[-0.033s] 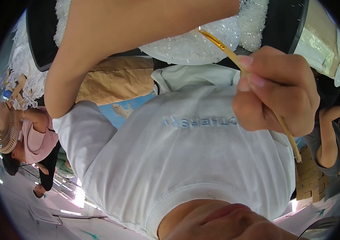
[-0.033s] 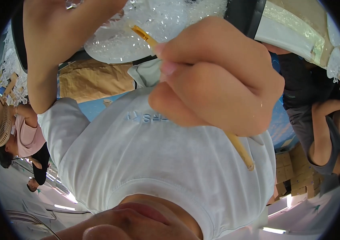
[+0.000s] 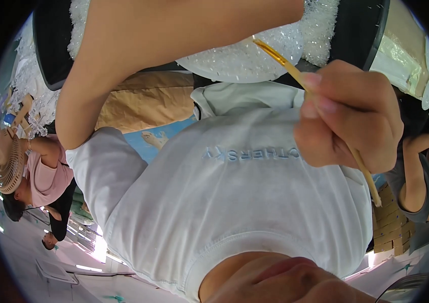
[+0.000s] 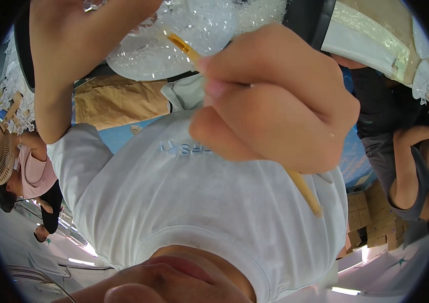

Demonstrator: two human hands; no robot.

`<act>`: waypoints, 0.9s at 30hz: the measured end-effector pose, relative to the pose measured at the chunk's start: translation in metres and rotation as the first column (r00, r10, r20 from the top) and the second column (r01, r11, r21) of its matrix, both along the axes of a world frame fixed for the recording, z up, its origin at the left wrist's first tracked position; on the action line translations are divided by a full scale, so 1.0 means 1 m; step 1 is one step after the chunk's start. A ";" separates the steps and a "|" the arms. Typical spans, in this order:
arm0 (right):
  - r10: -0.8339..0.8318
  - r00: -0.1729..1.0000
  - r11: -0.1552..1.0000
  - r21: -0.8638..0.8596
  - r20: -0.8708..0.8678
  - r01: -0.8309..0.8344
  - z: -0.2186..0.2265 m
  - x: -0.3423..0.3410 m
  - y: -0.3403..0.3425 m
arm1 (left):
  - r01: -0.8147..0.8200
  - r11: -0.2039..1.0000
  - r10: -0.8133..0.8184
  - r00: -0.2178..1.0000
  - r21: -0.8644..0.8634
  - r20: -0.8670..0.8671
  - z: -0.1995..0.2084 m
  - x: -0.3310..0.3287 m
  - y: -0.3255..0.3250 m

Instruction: Applying adhesive to crystalline plastic components and attaching them to a light fixture base.

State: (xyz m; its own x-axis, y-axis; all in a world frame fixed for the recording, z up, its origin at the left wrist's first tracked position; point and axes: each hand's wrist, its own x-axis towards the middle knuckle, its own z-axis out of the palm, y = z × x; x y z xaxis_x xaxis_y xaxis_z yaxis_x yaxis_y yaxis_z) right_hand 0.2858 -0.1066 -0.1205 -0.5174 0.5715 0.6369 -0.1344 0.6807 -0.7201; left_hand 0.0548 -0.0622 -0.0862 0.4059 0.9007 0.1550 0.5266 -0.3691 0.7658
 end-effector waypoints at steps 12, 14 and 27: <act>-0.037 0.998 0.999 0.036 -0.044 0.038 -0.006 -0.008 -0.004 | 0.009 1.000 -0.008 0.999 -0.019 0.039 -0.002 0.000 -0.002; -0.034 0.998 0.999 0.014 -0.046 0.035 -0.003 -0.009 -0.005 | 0.005 0.999 -0.004 0.999 -0.032 0.047 0.001 0.001 -0.004; 0.000 1.000 0.999 -0.047 -0.004 0.000 0.002 -0.006 -0.003 | -0.055 0.992 0.060 0.997 -0.110 0.044 -0.001 -0.014 -0.009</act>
